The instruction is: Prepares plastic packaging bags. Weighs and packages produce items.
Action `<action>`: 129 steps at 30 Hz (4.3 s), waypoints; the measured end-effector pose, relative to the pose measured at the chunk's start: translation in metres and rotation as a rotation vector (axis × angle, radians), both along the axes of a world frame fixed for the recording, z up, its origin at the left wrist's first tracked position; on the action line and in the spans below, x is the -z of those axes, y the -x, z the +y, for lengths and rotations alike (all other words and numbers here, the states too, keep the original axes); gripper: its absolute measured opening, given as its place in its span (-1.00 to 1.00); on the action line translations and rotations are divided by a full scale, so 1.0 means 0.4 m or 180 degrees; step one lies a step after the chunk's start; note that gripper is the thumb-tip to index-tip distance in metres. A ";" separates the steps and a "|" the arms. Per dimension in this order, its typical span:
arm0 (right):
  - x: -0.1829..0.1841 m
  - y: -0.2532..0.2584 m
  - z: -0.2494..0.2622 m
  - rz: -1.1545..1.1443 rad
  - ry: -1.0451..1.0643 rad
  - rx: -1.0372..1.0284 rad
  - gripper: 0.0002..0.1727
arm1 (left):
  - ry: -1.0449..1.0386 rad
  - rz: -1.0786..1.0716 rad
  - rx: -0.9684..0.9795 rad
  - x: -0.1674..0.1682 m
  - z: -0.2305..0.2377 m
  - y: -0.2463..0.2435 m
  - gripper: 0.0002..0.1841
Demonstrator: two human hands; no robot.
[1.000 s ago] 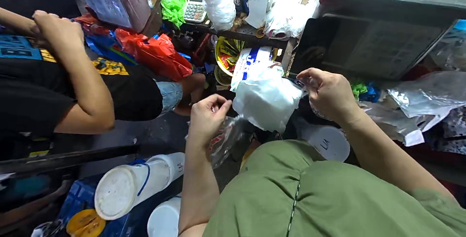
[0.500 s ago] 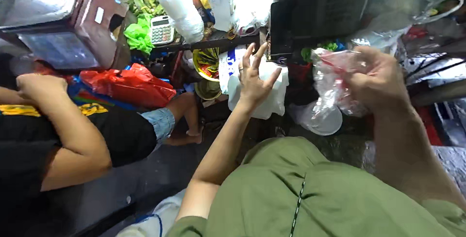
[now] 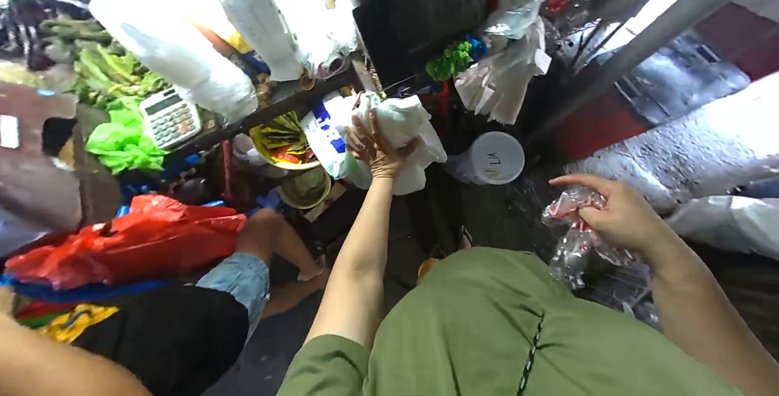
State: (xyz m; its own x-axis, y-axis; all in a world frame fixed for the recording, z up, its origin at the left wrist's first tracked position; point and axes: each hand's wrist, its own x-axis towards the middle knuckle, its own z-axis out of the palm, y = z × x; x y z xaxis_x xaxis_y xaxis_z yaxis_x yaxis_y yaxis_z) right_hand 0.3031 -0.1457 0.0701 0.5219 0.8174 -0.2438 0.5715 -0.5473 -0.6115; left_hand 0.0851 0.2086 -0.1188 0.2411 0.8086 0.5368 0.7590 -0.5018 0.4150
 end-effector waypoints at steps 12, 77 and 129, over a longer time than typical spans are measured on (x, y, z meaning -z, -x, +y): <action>0.072 0.119 -0.058 0.0964 -0.2208 0.2489 -0.67 | 0.3465 -0.1269 0.4982 -0.238 -0.591 -0.184 0.39; 0.675 -2.296 -2.012 -0.1795 -0.0147 0.5075 -0.57 | 0.1303 0.4239 0.6403 0.284 -2.682 -3.055 -0.39; 0.263 -1.554 -0.439 0.0271 -0.1227 -0.2948 -0.68 | 0.4257 0.1545 -0.0268 -0.132 -1.309 -1.236 -0.45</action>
State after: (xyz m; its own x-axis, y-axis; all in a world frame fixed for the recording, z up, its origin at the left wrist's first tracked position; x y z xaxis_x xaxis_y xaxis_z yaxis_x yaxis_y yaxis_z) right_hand 0.9245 -0.3214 -0.0349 -0.3658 0.9234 0.1161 0.6179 0.3342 -0.7117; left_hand 0.5795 -0.3150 -0.0659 0.1036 0.6534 -0.7499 0.9680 0.1069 0.2269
